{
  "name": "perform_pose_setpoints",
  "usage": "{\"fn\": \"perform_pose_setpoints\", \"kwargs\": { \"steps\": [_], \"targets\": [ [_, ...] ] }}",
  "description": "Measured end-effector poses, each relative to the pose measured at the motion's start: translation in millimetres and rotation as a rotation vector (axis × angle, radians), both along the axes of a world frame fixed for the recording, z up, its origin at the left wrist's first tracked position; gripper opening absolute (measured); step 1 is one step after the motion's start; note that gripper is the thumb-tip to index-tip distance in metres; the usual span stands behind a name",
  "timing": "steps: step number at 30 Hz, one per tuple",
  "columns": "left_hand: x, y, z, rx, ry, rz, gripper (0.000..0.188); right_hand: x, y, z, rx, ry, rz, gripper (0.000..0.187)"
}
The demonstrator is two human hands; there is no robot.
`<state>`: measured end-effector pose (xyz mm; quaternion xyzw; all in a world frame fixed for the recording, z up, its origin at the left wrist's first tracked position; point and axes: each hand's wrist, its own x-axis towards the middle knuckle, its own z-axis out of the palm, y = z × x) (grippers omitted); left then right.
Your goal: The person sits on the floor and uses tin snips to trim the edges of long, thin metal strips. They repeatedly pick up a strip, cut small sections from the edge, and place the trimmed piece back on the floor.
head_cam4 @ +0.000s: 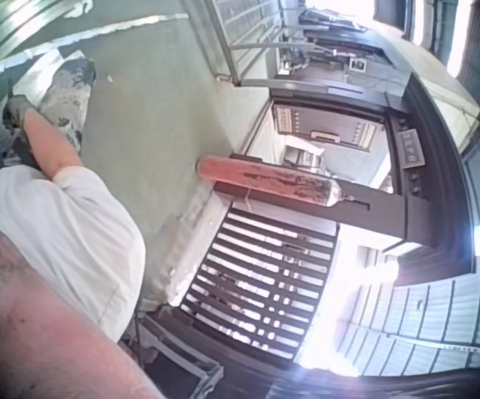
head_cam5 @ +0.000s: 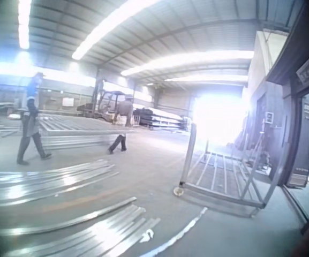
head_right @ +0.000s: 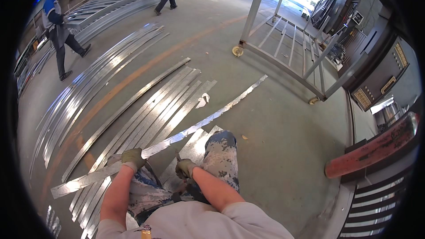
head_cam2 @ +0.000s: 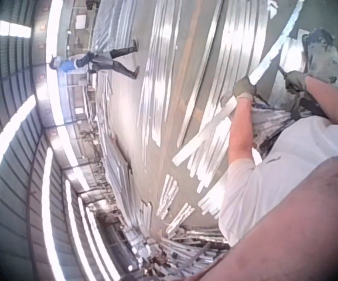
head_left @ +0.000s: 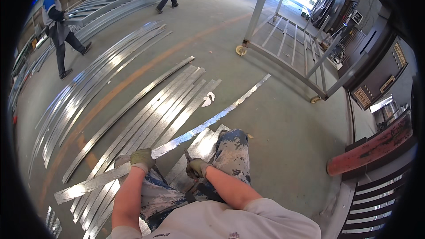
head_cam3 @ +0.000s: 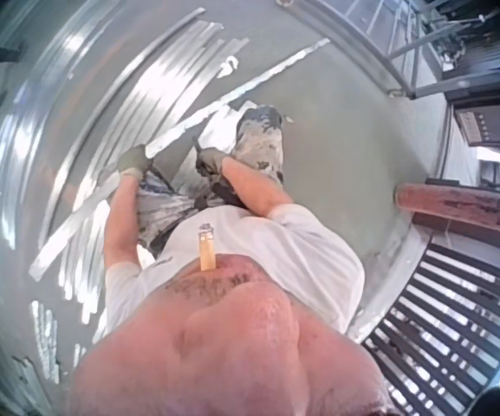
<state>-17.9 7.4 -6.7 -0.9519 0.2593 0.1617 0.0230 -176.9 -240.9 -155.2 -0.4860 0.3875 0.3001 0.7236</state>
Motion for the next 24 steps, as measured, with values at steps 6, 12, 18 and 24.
{"fn": "perform_pose_setpoints", "kwargs": {
  "steps": [6, 12, 18, 24],
  "targets": [
    [0.3, -4.5, 2.7, 0.026, 0.018, -0.005, 0.042, 7.2, -4.6, 1.6, -0.142, 0.07, 0.096, 0.011],
    [2.2, -3.3, -4.0, 0.018, 0.029, -0.026, 0.037, -10.4, 0.2, 15.1, 0.015, 0.039, -0.049, 0.017],
    [4.0, 2.1, -15.8, 0.074, 0.031, -0.03, 0.048, -14.4, 9.7, 32.0, 0.02, 0.054, -0.019, 0.024],
    [-0.2, -2.2, -23.3, 0.061, -0.042, 0.002, 0.06, -15.6, -1.7, 1.7, 0.082, 0.047, 0.032, 0.023]
  ]
}}
